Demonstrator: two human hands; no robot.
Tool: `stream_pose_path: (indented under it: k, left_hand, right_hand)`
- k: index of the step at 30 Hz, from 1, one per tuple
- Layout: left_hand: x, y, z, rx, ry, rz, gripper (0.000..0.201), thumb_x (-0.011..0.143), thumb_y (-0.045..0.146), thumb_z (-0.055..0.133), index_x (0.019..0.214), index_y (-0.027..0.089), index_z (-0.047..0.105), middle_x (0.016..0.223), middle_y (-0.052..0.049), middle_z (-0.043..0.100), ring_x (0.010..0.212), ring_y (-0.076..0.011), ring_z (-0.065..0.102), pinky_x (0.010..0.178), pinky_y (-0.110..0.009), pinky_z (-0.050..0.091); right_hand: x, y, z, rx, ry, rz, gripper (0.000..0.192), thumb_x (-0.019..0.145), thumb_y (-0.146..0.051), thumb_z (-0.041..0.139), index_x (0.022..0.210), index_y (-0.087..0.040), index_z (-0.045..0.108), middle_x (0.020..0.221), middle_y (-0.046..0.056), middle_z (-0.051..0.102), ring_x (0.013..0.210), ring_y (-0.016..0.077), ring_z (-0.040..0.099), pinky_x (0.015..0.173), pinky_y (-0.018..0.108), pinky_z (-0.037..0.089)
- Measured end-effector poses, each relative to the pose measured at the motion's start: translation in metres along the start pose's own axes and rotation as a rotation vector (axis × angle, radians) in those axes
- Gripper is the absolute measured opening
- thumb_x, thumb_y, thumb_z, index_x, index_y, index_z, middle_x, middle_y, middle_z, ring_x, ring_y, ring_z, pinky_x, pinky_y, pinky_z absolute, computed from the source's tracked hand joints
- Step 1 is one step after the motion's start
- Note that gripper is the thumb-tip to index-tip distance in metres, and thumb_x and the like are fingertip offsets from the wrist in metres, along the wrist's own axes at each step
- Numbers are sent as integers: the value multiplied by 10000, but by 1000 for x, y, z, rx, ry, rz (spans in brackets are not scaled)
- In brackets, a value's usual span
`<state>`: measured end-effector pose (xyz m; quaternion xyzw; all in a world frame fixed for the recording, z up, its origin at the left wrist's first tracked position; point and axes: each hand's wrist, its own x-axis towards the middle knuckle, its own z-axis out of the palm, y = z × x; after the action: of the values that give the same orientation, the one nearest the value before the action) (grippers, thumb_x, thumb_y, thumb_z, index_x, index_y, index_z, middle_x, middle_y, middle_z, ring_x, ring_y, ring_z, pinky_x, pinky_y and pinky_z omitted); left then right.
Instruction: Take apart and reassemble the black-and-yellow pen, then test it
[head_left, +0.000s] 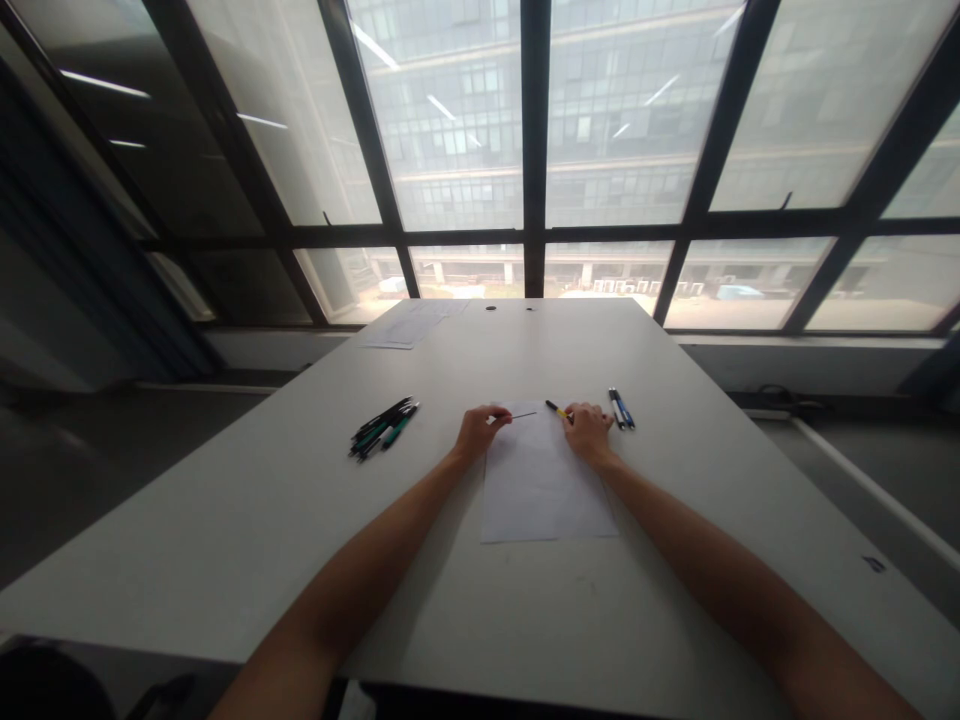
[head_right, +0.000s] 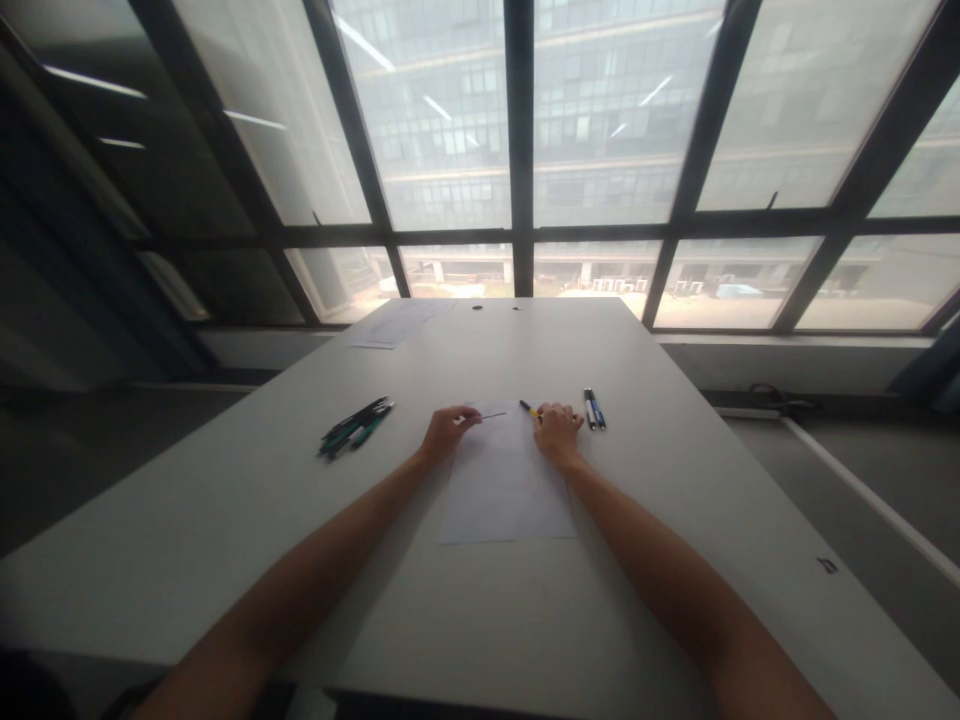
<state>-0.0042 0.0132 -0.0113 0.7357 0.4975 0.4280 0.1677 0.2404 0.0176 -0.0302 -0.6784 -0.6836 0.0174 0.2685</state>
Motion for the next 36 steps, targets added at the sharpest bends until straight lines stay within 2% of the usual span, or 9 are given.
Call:
stream_pose_path:
  k: [6,11,16,18,21,26,29,34,36]
  left_hand:
    - [-1,2,-2,-1,-26,13,154,819,326,677,861,210,769,889,-39,764,824,-199,681,791,-324,475]
    - [-1,4,-2,-8,-32,15,153,823,331,674,861,215,766,894,-35,764,831,-195,681,786,-316,474]
    - [-2,6,-1,-15,-33,17,161,821,345,678,860,217,767,894,-40,764,830,-194,680,781,-314,480]
    - [-2,7,-1,-15,-41,21,169,822,349,674,860,214,769,885,-45,763,818,-194,679,774,-315,487]
    - [-2,9,-2,-12,-52,27,177,818,357,677,861,212,770,876,-50,762,800,-193,676,759,-316,497]
    - [-3,11,-4,5,-75,45,170,809,365,688,840,220,771,863,-46,760,775,-186,663,740,-311,508]
    - [-4,13,-5,2,-97,64,177,805,376,694,834,219,770,860,-47,758,774,-184,659,736,-306,513]
    - [-4,15,-4,-34,-146,96,203,809,398,695,834,211,771,833,-46,752,729,-172,651,711,-292,511]
    - [-4,14,-5,-35,-108,102,197,812,393,693,836,213,769,841,-43,751,758,-176,652,746,-297,509]
  right_hand:
    - [-1,-1,-2,12,14,-6,213,877,-248,566,1064,-223,664,1078,110,642,1058,275,495,881,401,276]
    - [-2,-4,-7,126,148,-44,297,868,-164,504,1122,-214,648,1114,111,621,1074,273,497,903,399,309]
    - [-6,-10,-17,346,242,-288,276,926,-226,453,1139,-196,626,1127,100,626,1074,249,510,933,381,370]
    - [-8,-13,-21,387,200,-406,275,939,-253,466,1154,-193,627,1131,100,632,1082,242,518,955,380,382]
    - [-12,-19,-24,399,57,-514,262,949,-274,488,1144,-213,651,1136,88,640,1097,225,533,974,372,396]
    - [-14,-21,-24,412,-150,-539,218,931,-291,554,1080,-231,702,979,53,679,933,185,599,907,338,436]
    - [-13,-19,-22,390,-182,-541,215,911,-296,597,1076,-227,715,851,37,674,824,164,597,836,298,440]
    - [-11,-18,-19,356,-165,-582,153,899,-268,612,963,-214,739,792,25,663,779,146,579,793,262,420]
    - [-11,-18,-18,348,-151,-584,158,908,-262,591,911,-209,739,774,18,656,760,139,569,777,252,415]
